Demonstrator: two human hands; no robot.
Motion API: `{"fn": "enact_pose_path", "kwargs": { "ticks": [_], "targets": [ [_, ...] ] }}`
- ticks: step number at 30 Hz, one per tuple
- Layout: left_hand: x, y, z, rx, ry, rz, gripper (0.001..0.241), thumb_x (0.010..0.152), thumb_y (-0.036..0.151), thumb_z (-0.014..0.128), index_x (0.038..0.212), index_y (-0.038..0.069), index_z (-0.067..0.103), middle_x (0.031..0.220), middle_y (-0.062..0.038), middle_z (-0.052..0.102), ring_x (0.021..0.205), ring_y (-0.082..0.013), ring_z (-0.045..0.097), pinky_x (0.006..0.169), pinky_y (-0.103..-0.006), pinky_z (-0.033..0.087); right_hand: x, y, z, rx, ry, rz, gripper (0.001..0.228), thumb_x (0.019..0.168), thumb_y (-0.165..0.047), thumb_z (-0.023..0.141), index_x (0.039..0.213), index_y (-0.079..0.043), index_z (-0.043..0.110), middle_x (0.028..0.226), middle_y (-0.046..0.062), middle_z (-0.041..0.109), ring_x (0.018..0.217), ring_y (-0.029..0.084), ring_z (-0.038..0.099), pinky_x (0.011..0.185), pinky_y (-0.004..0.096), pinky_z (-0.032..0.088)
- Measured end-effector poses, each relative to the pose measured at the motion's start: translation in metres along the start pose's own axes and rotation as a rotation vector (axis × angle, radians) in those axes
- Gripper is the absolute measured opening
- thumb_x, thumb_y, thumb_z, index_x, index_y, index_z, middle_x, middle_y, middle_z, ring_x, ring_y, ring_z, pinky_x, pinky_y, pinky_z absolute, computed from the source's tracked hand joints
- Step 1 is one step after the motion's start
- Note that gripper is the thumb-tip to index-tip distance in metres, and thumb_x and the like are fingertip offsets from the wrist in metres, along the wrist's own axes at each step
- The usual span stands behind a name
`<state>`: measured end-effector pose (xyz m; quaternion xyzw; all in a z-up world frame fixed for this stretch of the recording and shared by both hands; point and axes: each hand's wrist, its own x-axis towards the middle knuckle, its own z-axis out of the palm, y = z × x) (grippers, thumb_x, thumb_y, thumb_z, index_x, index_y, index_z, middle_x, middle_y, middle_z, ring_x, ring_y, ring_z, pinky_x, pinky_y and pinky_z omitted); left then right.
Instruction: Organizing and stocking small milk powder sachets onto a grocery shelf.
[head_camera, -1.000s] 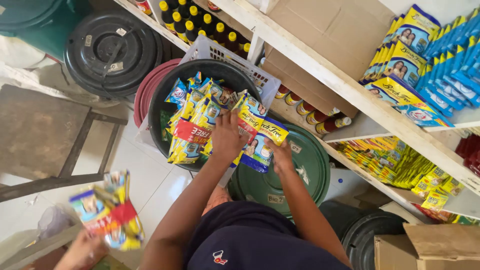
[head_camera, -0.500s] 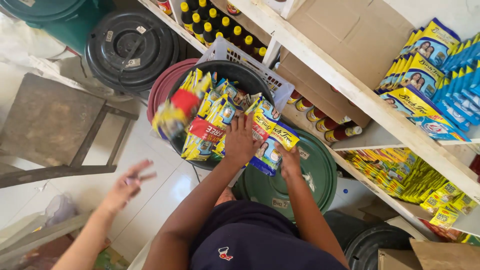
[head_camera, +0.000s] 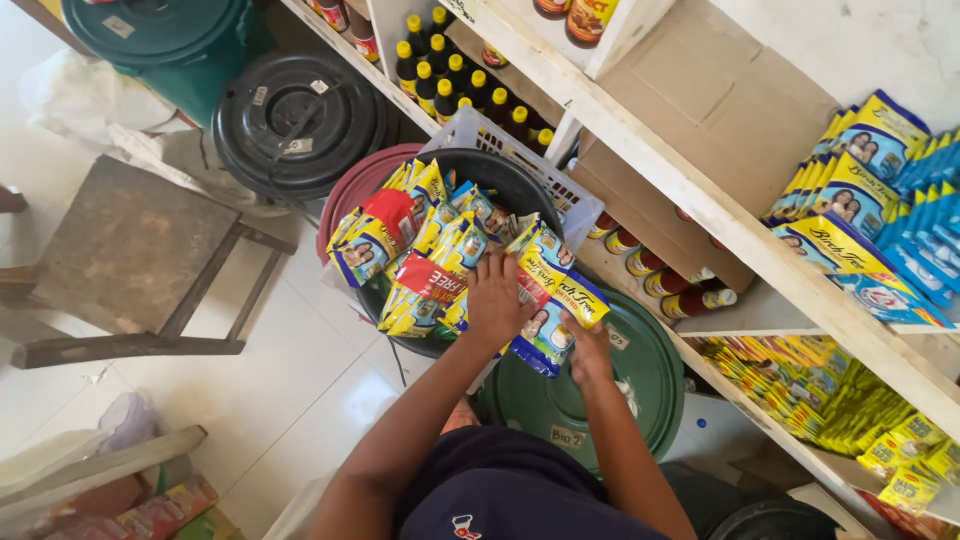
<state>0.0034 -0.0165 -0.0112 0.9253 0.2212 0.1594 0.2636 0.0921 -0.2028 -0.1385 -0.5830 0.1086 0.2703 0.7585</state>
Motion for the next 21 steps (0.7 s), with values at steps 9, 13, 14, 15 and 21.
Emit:
{"fn": "enact_pose_path", "kwargs": {
  "ticks": [9, 13, 14, 15, 21],
  "targets": [
    [-0.003, 0.007, -0.001, -0.013, -0.001, -0.012, 0.058, 0.065, 0.023, 0.088, 0.113, 0.01, 0.057, 0.133, -0.018, 0.053, 0.126, -0.0395, 0.047, 0.1, -0.0576, 0.037, -0.001, 0.005, -0.002, 0.033, -0.037, -0.008, 0.038, 0.085, -0.002, 0.076, 0.121, -0.007, 0.065, 0.108, 0.005, 0.074, 0.093, 0.017, 0.072, 0.081, 0.034, 0.058],
    [-0.011, 0.008, -0.023, -0.064, -0.021, 0.008, 0.05, 0.065, 0.02, 0.088, 0.106, 0.009, 0.062, 0.129, -0.015, 0.058, 0.124, -0.0379, 0.05, 0.098, -0.0571, 0.038, -0.003, 0.0, 0.0, 0.03, 0.049, 0.047, 0.036, 0.085, -0.001, 0.075, 0.118, -0.007, 0.064, 0.106, 0.005, 0.074, 0.092, 0.018, 0.072, 0.078, 0.035, 0.058],
    [-0.016, 0.005, -0.028, -0.107, 0.031, 0.018, 0.048, 0.066, 0.018, 0.088, 0.105, 0.008, 0.063, 0.128, -0.015, 0.061, 0.121, -0.0375, 0.052, 0.097, -0.0551, 0.041, -0.005, 0.002, -0.004, -0.002, 0.062, 0.012, 0.035, 0.086, -0.002, 0.076, 0.119, -0.006, 0.064, 0.107, 0.005, 0.074, 0.092, 0.017, 0.071, 0.079, 0.034, 0.057],
    [-0.021, 0.002, -0.032, -0.15, 0.083, 0.027, 0.045, 0.066, 0.016, 0.088, 0.104, 0.006, 0.065, 0.126, -0.015, 0.064, 0.119, -0.037, 0.055, 0.096, -0.053, 0.043, -0.006, 0.004, -0.008, -0.035, 0.074, -0.021, 0.034, 0.087, -0.002, 0.076, 0.119, -0.006, 0.065, 0.107, 0.005, 0.073, 0.093, 0.016, 0.07, 0.079, 0.033, 0.057],
    [-0.038, -0.035, -0.062, -0.432, 0.272, -0.24, 0.046, 0.078, 0.007, 0.085, 0.117, -0.004, 0.065, 0.109, -0.017, 0.066, 0.097, -0.0271, 0.061, 0.081, -0.0384, 0.052, 0.003, -0.024, -0.012, -0.061, 0.09, -0.129, 0.033, 0.087, -0.006, 0.077, 0.117, -0.002, 0.066, 0.109, 0.006, 0.075, 0.091, 0.016, 0.07, 0.08, 0.033, 0.057]
  ]
}}
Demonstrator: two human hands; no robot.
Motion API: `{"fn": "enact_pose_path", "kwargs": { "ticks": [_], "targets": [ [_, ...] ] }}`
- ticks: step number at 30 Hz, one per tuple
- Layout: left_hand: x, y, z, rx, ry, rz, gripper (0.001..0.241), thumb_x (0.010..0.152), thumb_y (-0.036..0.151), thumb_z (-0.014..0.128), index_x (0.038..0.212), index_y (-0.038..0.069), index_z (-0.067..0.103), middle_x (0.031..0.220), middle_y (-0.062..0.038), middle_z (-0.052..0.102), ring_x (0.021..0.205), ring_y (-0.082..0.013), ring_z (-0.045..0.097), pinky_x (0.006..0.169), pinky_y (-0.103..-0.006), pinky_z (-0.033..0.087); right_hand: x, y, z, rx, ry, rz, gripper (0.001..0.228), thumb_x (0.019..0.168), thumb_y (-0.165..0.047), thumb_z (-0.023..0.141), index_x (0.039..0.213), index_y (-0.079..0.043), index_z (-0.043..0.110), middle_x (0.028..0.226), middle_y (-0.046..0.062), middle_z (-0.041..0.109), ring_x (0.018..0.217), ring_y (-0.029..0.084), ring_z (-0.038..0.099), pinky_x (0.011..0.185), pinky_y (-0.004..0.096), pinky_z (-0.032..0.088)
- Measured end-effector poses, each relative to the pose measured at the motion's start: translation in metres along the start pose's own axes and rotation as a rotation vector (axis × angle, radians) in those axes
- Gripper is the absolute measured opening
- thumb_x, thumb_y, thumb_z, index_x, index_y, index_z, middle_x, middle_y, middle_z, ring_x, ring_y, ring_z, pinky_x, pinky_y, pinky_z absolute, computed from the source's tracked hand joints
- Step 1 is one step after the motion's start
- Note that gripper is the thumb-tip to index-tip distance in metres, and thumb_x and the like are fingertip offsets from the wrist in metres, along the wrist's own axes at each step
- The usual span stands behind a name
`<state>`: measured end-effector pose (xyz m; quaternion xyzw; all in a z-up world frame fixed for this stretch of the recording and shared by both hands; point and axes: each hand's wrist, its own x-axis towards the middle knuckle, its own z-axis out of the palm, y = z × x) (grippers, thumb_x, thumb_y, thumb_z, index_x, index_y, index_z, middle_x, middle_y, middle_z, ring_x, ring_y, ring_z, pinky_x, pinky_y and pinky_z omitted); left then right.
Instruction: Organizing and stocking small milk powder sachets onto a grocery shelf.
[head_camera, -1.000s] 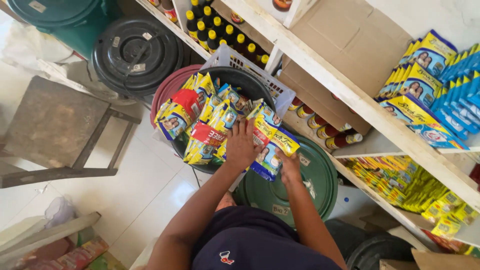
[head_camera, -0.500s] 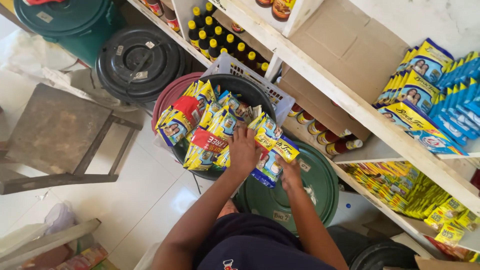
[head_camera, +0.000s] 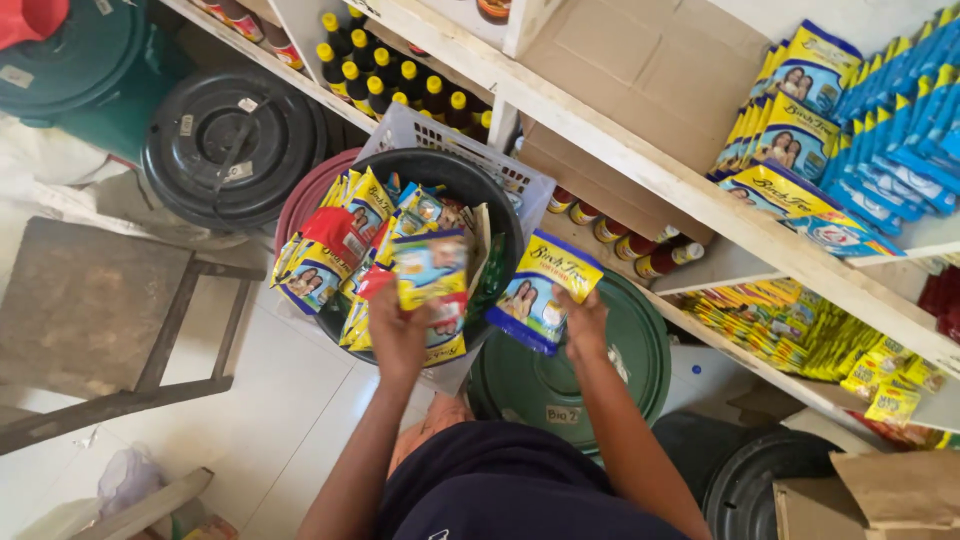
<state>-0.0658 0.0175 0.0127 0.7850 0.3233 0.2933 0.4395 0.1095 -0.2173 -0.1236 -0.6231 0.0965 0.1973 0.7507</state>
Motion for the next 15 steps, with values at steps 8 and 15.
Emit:
{"fn": "enact_pose_path", "kwargs": {
  "ticks": [8, 15],
  "targets": [
    [0.004, -0.013, -0.022, -0.495, 0.035, -0.376, 0.027, 0.089, 0.005, 0.079, 0.111, 0.004, 0.064, 0.099, -0.003, 0.074, 0.077, -0.0053, 0.065, 0.061, -0.0217, 0.054, 0.024, -0.082, 0.058, -0.117, -0.027, -0.256, 0.038, 0.087, -0.009, 0.078, 0.122, -0.003, 0.063, 0.106, 0.004, 0.072, 0.089, 0.013, 0.068, 0.078, 0.03, 0.057],
    [0.008, -0.021, -0.03, -0.614, 0.044, -0.395, 0.031, 0.088, 0.005, 0.078, 0.114, 0.004, 0.062, 0.103, -0.005, 0.074, 0.082, -0.007, 0.068, 0.063, -0.0227, 0.055, 0.041, -0.116, 0.144, -0.313, -0.144, -0.609, 0.034, 0.095, -0.014, 0.077, 0.122, 0.001, 0.063, 0.11, 0.008, 0.074, 0.095, 0.011, 0.069, 0.084, 0.03, 0.058]
  ]
}}
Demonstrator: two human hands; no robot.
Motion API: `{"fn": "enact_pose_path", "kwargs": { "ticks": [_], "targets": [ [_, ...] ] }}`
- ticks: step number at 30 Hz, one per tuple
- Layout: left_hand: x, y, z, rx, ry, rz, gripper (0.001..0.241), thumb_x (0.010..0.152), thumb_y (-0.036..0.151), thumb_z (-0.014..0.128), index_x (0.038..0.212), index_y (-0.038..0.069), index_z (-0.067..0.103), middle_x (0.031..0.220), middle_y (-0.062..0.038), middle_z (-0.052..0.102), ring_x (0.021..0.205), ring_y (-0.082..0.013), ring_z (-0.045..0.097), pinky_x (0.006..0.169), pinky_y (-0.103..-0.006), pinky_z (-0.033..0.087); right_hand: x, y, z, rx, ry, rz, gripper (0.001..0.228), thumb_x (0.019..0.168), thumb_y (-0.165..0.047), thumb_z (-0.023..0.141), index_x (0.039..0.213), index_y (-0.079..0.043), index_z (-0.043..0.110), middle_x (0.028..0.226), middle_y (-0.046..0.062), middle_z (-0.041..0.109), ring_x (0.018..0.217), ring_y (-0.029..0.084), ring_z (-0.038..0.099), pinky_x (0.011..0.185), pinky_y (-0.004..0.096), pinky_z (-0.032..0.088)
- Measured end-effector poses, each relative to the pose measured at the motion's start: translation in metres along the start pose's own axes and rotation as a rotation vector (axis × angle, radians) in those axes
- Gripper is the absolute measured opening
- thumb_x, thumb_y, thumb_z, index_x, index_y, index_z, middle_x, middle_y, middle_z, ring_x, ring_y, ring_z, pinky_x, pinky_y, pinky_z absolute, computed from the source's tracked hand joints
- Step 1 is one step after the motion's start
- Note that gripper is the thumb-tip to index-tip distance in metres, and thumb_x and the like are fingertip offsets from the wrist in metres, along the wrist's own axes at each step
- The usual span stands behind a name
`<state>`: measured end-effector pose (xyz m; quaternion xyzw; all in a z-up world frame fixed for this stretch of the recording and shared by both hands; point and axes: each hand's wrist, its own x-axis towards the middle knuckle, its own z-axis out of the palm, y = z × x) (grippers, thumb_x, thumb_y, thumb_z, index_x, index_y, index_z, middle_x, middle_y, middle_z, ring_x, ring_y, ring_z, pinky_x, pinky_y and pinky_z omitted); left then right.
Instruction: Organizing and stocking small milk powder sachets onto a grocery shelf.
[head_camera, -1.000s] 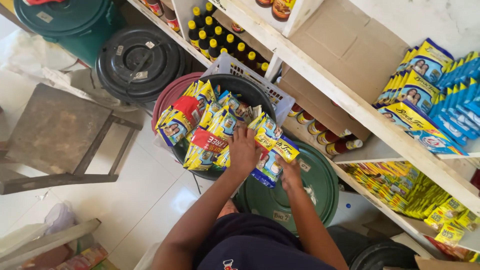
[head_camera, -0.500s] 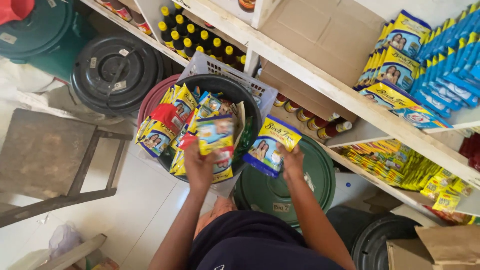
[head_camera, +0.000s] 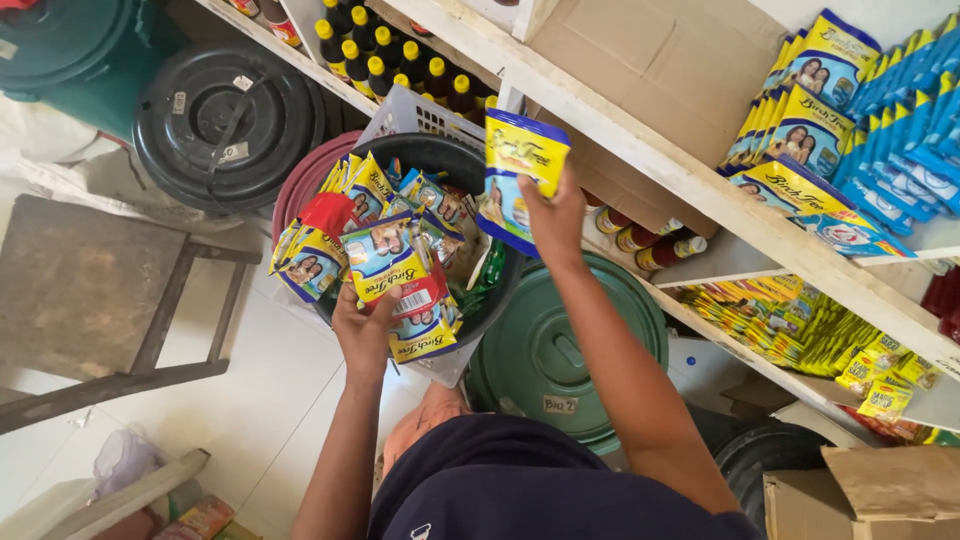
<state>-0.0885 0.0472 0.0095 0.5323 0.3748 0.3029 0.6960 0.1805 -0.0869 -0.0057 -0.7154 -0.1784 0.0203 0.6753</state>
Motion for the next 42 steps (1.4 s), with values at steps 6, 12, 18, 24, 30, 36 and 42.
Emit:
{"fn": "enact_pose_path", "kwargs": {
  "ticks": [6, 12, 18, 24, 30, 36, 42],
  "targets": [
    [0.003, -0.011, -0.006, 0.011, -0.058, 0.088, 0.028, 0.089, 0.005, 0.08, 0.111, 0.004, 0.063, 0.106, -0.006, 0.075, 0.09, -0.0074, 0.07, 0.077, -0.0221, 0.06, 0.006, -0.005, 0.042, -0.446, -0.149, 0.052, 0.052, 0.091, -0.023, 0.076, 0.136, -0.004, 0.057, 0.113, 0.016, 0.075, 0.103, 0.031, 0.074, 0.088, 0.038, 0.057],
    [0.005, -0.017, -0.008, 0.029, -0.06, 0.004, 0.025, 0.088, 0.008, 0.08, 0.104, 0.004, 0.061, 0.099, -0.006, 0.074, 0.081, -0.0082, 0.069, 0.064, -0.024, 0.059, -0.015, 0.046, 0.034, -0.775, -0.322, -0.118, 0.075, 0.084, -0.027, 0.079, 0.147, -0.008, 0.043, 0.141, 0.02, 0.057, 0.126, 0.039, 0.056, 0.103, 0.045, 0.045],
    [0.007, -0.017, -0.015, 0.032, -0.09, -0.025, 0.024, 0.089, 0.01, 0.079, 0.103, 0.006, 0.06, 0.098, -0.006, 0.075, 0.078, -0.0086, 0.071, 0.061, -0.0232, 0.059, -0.053, 0.023, -0.005, -0.627, -0.257, -0.07, 0.05, 0.091, -0.016, 0.076, 0.137, -0.01, 0.059, 0.133, 0.015, 0.064, 0.123, 0.037, 0.061, 0.101, 0.044, 0.049],
    [0.002, -0.009, 0.003, 0.068, -0.129, -0.037, 0.023, 0.086, 0.01, 0.08, 0.096, 0.005, 0.06, 0.093, -0.007, 0.073, 0.075, -0.0094, 0.07, 0.058, -0.0254, 0.059, -0.071, 0.04, -0.011, -0.555, -0.197, 0.052, 0.047, 0.086, -0.014, 0.077, 0.13, -0.009, 0.063, 0.122, 0.014, 0.067, 0.109, 0.032, 0.067, 0.084, 0.042, 0.054],
    [-0.003, -0.001, 0.029, 0.763, -0.08, 0.31, 0.036, 0.082, 0.018, 0.09, 0.087, 0.0, 0.06, 0.102, -0.017, 0.068, 0.093, -0.0304, 0.061, 0.083, -0.0402, 0.05, -0.052, 0.043, 0.019, -0.704, -0.161, 0.06, 0.041, 0.086, -0.028, 0.08, 0.12, -0.01, 0.066, 0.111, 0.014, 0.072, 0.101, 0.034, 0.069, 0.083, 0.045, 0.054],
    [0.003, -0.006, 0.031, 0.814, -0.102, 0.519, 0.043, 0.08, 0.023, 0.089, 0.095, -0.001, 0.057, 0.119, -0.018, 0.068, 0.109, -0.0364, 0.06, 0.094, -0.0453, 0.049, -0.041, 0.03, 0.032, -0.81, -0.239, 0.263, 0.037, 0.086, -0.034, 0.078, 0.115, -0.014, 0.068, 0.104, 0.012, 0.074, 0.099, 0.032, 0.071, 0.081, 0.046, 0.055],
    [0.001, 0.004, 0.032, 0.9, -0.152, 0.549, 0.042, 0.082, 0.023, 0.087, 0.099, -0.003, 0.058, 0.127, -0.023, 0.065, 0.113, -0.0406, 0.059, 0.095, -0.0477, 0.048, -0.048, 0.041, 0.02, -0.732, -0.164, 0.152, 0.036, 0.089, -0.039, 0.074, 0.114, -0.013, 0.069, 0.107, 0.011, 0.073, 0.093, 0.028, 0.071, 0.076, 0.042, 0.055]
  ]
}}
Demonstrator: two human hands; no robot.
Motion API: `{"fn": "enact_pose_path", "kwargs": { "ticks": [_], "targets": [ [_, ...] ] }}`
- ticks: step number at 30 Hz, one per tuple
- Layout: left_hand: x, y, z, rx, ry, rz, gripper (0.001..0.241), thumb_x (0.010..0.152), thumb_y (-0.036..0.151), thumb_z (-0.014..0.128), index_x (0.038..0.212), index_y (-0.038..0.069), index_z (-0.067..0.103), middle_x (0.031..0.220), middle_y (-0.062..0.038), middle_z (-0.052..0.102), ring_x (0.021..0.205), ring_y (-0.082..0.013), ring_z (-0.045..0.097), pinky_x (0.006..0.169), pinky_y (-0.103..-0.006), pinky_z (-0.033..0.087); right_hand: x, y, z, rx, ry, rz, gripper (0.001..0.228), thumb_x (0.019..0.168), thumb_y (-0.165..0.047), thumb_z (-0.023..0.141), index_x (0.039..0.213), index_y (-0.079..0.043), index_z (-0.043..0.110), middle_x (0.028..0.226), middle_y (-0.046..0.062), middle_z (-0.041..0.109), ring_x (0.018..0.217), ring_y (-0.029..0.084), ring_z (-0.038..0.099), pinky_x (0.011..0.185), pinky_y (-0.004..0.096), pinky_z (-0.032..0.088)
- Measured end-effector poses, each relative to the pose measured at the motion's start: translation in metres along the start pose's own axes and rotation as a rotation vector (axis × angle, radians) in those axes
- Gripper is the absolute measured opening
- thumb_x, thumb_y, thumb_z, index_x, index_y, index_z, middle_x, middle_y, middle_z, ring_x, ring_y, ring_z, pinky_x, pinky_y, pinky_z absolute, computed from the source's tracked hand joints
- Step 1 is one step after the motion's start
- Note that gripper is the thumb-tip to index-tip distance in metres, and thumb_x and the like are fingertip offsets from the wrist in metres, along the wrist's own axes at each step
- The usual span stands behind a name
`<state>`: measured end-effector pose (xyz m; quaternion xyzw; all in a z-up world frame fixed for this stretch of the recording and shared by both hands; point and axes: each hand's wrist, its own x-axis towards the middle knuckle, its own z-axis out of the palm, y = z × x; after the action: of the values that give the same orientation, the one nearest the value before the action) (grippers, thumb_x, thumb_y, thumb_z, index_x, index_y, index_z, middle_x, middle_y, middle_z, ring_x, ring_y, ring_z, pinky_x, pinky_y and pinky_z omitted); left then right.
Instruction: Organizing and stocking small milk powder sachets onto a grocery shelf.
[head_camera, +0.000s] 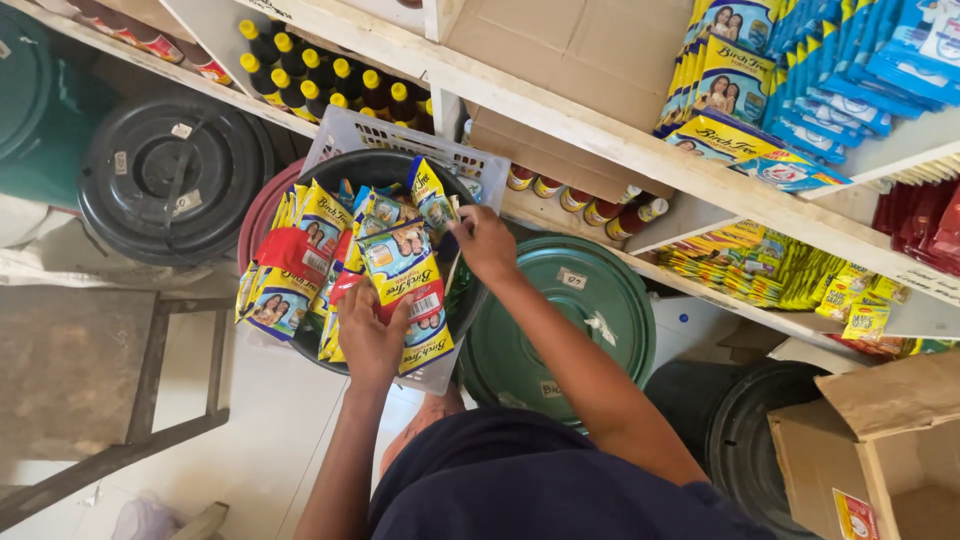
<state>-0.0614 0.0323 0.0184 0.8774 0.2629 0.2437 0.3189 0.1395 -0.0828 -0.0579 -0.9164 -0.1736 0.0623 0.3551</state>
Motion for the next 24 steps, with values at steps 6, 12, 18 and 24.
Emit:
{"fn": "enact_pose_path", "kwargs": {
  "ticks": [6, 12, 18, 24],
  "targets": [
    [0.001, 0.026, -0.002, -0.019, -0.129, 0.112, 0.041, 0.082, 0.011, 0.078, 0.115, -0.002, 0.059, 0.134, -0.025, 0.057, 0.118, -0.0452, 0.055, 0.1, -0.0509, 0.046, -0.038, 0.048, 0.004, 0.835, -0.163, 0.24, 0.058, 0.102, -0.054, 0.054, 0.132, -0.006, 0.067, 0.113, 0.009, 0.073, 0.096, 0.019, 0.067, 0.079, 0.033, 0.054],
    [0.007, 0.031, 0.027, -0.129, -0.173, 0.293, 0.053, 0.083, -0.001, 0.068, 0.134, 0.0, 0.055, 0.138, -0.024, 0.055, 0.128, -0.0454, 0.053, 0.108, -0.0511, 0.043, -0.085, 0.059, 0.023, 0.949, -0.207, 0.171, 0.092, 0.091, -0.035, 0.079, 0.158, -0.005, 0.024, 0.139, 0.016, 0.057, 0.118, 0.022, 0.061, 0.098, 0.037, 0.054],
    [0.023, 0.002, 0.002, 0.079, -0.053, 0.137, 0.059, 0.08, 0.006, 0.073, 0.136, 0.01, 0.054, 0.136, -0.017, 0.06, 0.128, -0.0397, 0.056, 0.109, -0.0497, 0.046, -0.079, 0.05, 0.016, 0.81, -0.212, 0.211, 0.096, 0.083, -0.031, 0.082, 0.158, -0.003, 0.027, 0.139, 0.017, 0.056, 0.116, 0.022, 0.062, 0.094, 0.038, 0.056],
    [0.021, -0.026, -0.002, 0.066, -0.252, -0.243, 0.097, 0.068, 0.024, 0.084, 0.151, 0.004, 0.039, 0.126, -0.024, 0.062, 0.113, -0.042, 0.061, 0.089, -0.0537, 0.051, -0.079, 0.015, -0.015, 0.615, -0.124, 0.088, 0.089, 0.082, -0.027, 0.082, 0.156, -0.007, 0.037, 0.14, 0.016, 0.051, 0.119, 0.025, 0.062, 0.091, 0.039, 0.058]
  ]
}}
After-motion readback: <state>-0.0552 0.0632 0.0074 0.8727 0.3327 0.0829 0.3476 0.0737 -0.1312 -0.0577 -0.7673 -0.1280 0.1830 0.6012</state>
